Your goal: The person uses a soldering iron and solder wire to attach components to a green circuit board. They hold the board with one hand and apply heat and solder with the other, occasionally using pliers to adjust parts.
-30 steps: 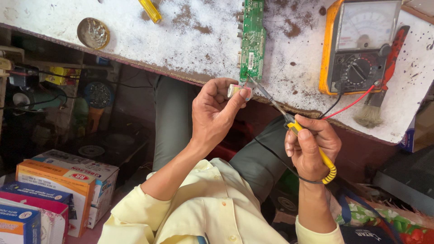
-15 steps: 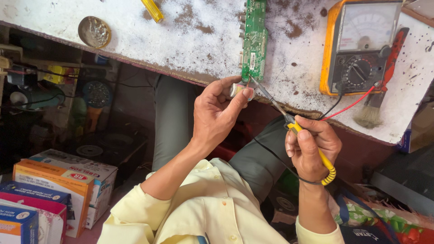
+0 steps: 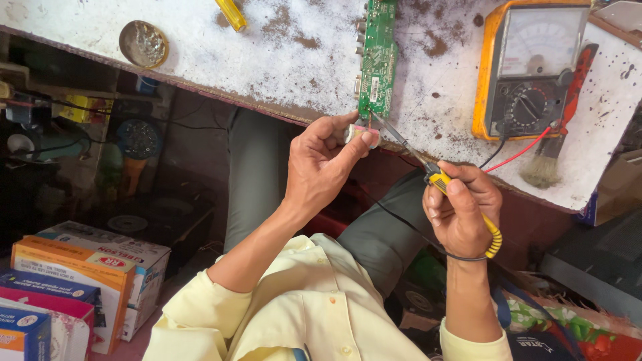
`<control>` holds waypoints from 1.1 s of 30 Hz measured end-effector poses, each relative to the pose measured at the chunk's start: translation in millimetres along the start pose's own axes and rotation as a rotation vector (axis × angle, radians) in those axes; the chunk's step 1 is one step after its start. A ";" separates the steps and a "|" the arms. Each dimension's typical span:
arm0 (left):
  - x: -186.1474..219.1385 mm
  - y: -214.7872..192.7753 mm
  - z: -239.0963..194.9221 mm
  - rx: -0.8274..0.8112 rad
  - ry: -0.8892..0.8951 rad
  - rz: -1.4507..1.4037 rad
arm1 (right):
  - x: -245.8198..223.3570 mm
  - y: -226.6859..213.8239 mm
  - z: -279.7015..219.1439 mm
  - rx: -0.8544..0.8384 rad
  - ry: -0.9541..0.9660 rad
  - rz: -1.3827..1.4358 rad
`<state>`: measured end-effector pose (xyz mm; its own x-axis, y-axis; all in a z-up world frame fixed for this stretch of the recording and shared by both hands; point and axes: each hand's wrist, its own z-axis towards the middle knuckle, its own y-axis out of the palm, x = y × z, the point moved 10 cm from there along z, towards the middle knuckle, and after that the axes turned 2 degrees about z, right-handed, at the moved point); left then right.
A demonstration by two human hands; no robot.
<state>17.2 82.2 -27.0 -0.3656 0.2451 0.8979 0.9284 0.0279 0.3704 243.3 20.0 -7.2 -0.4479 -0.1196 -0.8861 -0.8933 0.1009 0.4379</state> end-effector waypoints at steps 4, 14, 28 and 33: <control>-2.1 -1.5 0.9 -0.007 -0.020 0.033 | 2.1 5.1 -0.8 -0.006 -0.010 0.030; 2.0 -0.7 2.3 -0.033 -0.002 0.084 | 1.0 7.8 -5.0 0.000 -0.036 0.000; 7.4 -1.1 2.6 0.019 0.003 0.044 | 4.7 -2.1 -6.5 0.076 -0.055 0.023; 3.1 -1.2 2.5 0.022 -0.001 0.002 | 3.1 -1.0 -6.2 0.077 -0.056 0.004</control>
<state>15.1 85.3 -25.3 -0.3634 0.2461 0.8985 0.9305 0.0482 0.3631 242.6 13.3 -9.5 -0.4469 -0.0638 -0.8923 -0.8850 0.1776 0.4305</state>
